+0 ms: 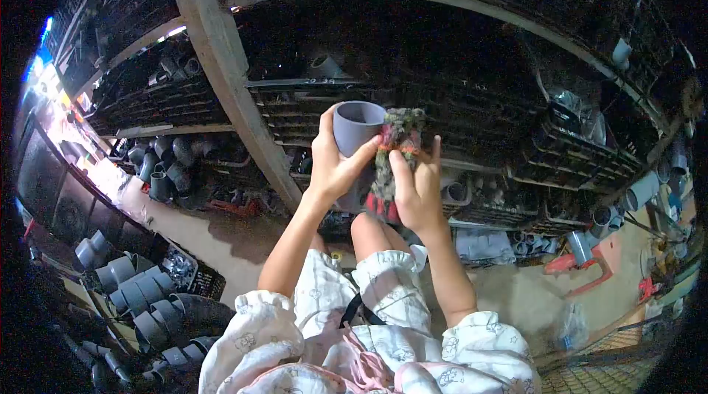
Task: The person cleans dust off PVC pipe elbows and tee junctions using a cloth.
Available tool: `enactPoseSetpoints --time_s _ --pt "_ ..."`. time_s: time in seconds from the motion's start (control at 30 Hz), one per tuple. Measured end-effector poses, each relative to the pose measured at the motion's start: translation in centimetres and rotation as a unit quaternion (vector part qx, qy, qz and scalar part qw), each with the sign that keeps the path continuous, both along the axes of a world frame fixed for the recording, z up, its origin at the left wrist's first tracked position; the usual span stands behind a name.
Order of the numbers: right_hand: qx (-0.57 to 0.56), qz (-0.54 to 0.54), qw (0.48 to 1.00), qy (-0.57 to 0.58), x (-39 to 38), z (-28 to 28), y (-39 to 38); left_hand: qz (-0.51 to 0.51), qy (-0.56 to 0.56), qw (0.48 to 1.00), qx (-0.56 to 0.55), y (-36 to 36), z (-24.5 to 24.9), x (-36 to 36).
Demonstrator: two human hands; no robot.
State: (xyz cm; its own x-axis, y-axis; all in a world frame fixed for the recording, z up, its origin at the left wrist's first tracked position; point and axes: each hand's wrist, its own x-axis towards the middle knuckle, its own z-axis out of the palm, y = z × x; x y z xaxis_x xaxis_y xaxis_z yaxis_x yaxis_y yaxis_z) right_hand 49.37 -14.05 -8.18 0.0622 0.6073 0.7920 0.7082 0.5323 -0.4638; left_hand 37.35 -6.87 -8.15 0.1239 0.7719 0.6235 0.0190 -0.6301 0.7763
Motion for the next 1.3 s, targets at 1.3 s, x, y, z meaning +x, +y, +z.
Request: enactPoseSetpoints --time_s 1.3 --pt "-0.064 0.006 0.962 -0.267 -4.6 -4.3 0.7 -0.113 -0.179 0.963 -0.167 1.2 2.2 -1.3"
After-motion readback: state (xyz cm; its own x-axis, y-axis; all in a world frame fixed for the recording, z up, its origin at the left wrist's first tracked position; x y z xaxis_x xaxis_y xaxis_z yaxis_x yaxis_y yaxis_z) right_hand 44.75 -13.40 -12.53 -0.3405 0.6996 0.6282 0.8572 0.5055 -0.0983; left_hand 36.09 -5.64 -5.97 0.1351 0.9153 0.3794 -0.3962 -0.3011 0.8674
